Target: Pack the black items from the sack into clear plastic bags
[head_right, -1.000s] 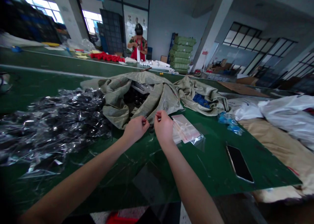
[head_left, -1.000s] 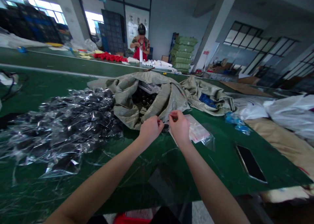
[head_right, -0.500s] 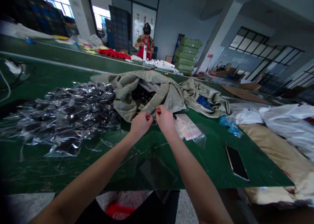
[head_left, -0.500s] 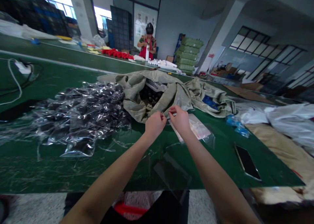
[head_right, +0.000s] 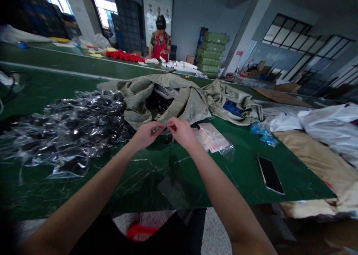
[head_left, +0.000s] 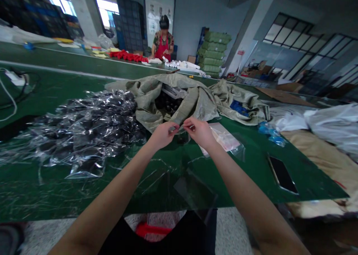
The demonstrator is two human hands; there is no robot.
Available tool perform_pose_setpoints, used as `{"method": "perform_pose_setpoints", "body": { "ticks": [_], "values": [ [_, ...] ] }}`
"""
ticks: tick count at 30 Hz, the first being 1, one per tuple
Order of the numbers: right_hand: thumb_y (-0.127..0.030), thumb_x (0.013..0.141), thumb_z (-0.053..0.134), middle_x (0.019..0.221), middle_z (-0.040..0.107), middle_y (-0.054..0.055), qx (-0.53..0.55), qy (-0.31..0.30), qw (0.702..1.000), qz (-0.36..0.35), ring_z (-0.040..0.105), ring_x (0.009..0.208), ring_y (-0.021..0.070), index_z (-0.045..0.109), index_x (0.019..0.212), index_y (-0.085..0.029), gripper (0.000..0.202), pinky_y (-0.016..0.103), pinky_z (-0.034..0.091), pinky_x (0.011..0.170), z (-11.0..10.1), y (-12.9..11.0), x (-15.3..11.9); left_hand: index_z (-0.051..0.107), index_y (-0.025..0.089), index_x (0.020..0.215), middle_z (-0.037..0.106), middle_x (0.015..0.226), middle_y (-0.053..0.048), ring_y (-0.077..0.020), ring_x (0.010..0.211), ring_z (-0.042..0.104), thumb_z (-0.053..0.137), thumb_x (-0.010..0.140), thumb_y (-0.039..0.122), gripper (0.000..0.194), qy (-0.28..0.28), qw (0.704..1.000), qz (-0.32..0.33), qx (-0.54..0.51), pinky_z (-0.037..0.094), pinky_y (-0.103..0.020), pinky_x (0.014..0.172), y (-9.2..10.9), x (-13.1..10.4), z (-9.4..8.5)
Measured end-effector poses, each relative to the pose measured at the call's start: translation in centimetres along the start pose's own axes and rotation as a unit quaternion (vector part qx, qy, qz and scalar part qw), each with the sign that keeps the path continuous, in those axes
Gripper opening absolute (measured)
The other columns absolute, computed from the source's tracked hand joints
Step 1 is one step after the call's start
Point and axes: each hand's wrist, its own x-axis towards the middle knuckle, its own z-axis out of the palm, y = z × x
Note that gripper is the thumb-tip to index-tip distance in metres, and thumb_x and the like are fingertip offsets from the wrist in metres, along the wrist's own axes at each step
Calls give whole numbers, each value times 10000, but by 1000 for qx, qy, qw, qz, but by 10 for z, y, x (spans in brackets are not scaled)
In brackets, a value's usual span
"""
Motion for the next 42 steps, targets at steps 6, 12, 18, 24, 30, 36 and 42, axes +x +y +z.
{"method": "perform_pose_setpoints", "body": {
  "ticks": [6, 12, 18, 24, 30, 36, 42],
  "values": [
    [-192, 815, 640, 840, 721, 19, 73, -52, 996, -11, 693, 775, 153, 641, 860, -209, 49, 278, 541, 735, 5, 9, -3, 729, 191, 1001, 741, 991, -37, -206, 878, 661, 625, 777, 351, 295, -143, 983, 5, -114, 484, -297, 823, -32, 11, 10],
    [-305, 772, 687, 886, 713, 35, 170, 14, 982, 76, 682, 811, 166, 633, 929, -201, 195, 293, 547, 725, 11, 27, -13, 754, 159, 866, 751, 847, -35, -186, 764, 654, 604, 786, 409, 302, -110, 984, -67, -123, 485, -276, 751, -39, 10, 22],
    [-329, 790, 621, 778, 699, 42, 128, 95, 952, 262, 641, 699, 169, 662, 837, -182, 160, 304, 516, 676, 38, 59, -68, 751, 156, 796, 728, 727, -21, -169, 696, 630, 586, 783, 395, 291, -85, 983, -124, -104, 472, -253, 682, -46, 9, 28],
    [-323, 782, 655, 781, 684, 41, 85, 50, 972, 215, 608, 689, 161, 690, 792, -183, 144, 292, 487, 667, 70, 48, -94, 750, 156, 778, 743, 783, -33, -182, 747, 650, 598, 765, 377, 268, -79, 982, -139, -97, 473, -266, 737, -47, 9, 31],
    [-323, 815, 630, 784, 670, 44, 69, 82, 977, 184, 593, 686, 165, 686, 792, -193, 143, 307, 483, 689, 80, 41, -89, 752, 169, 780, 749, 799, -36, -192, 775, 661, 603, 757, 396, 273, -78, 980, -142, -113, 480, -277, 748, -52, 8, 33],
    [-289, 834, 580, 737, 639, 31, 52, 85, 978, 184, 581, 679, 177, 648, 736, -201, 148, 316, 469, 676, 81, 37, -87, 753, 173, 767, 746, 787, -29, -184, 765, 657, 620, 755, 346, 219, -71, 980, -140, -120, 474, -279, 760, -52, 6, 32],
    [-272, 851, 560, 771, 632, 40, 23, 88, 983, 159, 573, 714, 184, 641, 771, -199, 136, 310, 453, 689, 50, 33, -71, 757, 154, 839, 745, 799, -32, -163, 703, 633, 660, 737, 387, 272, -12, 958, -217, -189, 457, -254, 655, -50, 6, 30]
  ]
}}
